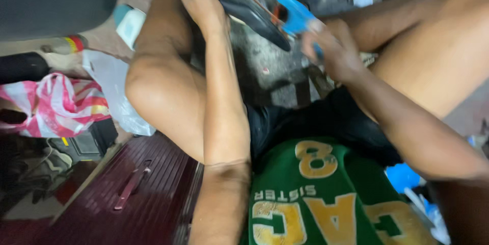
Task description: The person sits on the floor and repairs a black high-heeled shoe. They use a blue shoe tree to hold the shoe open, wipe the heel area with a white cloth, and use pliers to remove a small metal piece from the heel. The person repeats the wiping and plier actions on the same heel area.
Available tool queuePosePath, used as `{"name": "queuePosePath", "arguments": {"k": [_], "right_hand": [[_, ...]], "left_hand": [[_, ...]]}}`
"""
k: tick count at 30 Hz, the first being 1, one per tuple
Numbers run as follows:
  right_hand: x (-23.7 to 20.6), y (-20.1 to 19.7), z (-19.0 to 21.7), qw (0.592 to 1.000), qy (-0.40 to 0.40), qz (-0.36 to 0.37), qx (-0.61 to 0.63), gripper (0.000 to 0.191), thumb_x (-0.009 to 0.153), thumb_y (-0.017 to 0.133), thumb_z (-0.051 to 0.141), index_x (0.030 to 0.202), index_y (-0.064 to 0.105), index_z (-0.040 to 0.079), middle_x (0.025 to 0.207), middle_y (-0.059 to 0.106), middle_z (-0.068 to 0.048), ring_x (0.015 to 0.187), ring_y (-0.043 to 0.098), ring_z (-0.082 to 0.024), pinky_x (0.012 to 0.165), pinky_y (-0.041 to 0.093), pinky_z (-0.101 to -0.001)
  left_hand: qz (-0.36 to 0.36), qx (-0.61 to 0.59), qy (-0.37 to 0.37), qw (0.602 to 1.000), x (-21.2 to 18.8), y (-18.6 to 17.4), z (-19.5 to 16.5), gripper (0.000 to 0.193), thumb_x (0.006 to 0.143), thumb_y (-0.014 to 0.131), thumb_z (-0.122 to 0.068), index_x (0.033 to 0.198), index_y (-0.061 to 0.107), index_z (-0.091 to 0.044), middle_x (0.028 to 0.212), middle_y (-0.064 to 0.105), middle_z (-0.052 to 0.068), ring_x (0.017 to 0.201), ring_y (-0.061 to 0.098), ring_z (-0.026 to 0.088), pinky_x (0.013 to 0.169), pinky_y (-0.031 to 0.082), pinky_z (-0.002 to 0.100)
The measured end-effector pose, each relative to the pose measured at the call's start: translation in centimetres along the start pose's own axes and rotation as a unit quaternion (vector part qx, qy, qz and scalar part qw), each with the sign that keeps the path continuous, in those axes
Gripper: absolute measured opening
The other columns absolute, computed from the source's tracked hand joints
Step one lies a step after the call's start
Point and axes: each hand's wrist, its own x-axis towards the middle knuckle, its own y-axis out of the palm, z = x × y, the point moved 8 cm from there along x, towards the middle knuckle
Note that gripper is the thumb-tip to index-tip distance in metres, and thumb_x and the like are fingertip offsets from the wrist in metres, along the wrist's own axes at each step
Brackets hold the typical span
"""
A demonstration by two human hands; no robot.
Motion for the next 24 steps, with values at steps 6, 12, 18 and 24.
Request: {"name": "queuePosePath", "arguments": {"k": [6,12,18,24], "right_hand": [[2.4,1.1,-2.3,0.995,0.034,0.038,0.081,0.059,0.118,0.030,0.044,0.074,0.047,0.009,0.067,0.042,0.000,0.059,0.039,-0.014,0.057,0.032,-0.0275],[13.2,3.3,-1.0,0.999,0.002,-0.047,0.027,0.054,0.112,0.048,0.040,0.073,0.057,0.005,0.057,0.051,-0.001,0.050,0.052,-0.011,0.050,0.040,-0.0278],[12.7,3.3,2.0,0.996,-0.010,-0.058,0.067,0.045,0.107,0.051,0.042,0.080,0.057,0.008,0.060,0.053,0.000,0.049,0.051,-0.009,0.045,0.039,-0.0264],[3.8,1.3,2.4,0.998,-0.030,-0.008,0.049,0.063,0.111,0.045,0.043,0.059,0.045,0.008,0.054,0.045,-0.002,0.052,0.046,-0.010,0.073,0.055,-0.0268]], "left_hand": [[0.031,0.011,-0.022,0.999,-0.2,0.8,0.9,0.022,0.101,0.054,-0.016,0.115,0.051,0.001,0.079,0.060,0.008,0.052,0.054,0.013,0.043,0.049,0.029],[0.035,-0.002,-0.010,0.999,-0.2,1.1,-0.3,0.021,0.101,0.055,-0.015,0.115,0.050,0.000,0.078,0.060,0.010,0.050,0.052,0.012,0.041,0.047,0.029],[0.025,0.010,0.012,1.000,0.0,1.0,-0.5,0.020,0.102,0.055,-0.016,0.111,0.052,0.001,0.079,0.060,0.009,0.051,0.053,0.012,0.041,0.047,0.029],[0.034,-0.034,0.013,0.999,0.0,0.8,-0.2,0.020,0.102,0.055,-0.018,0.112,0.053,-0.001,0.078,0.058,0.008,0.050,0.051,0.012,0.041,0.046,0.029]]}}
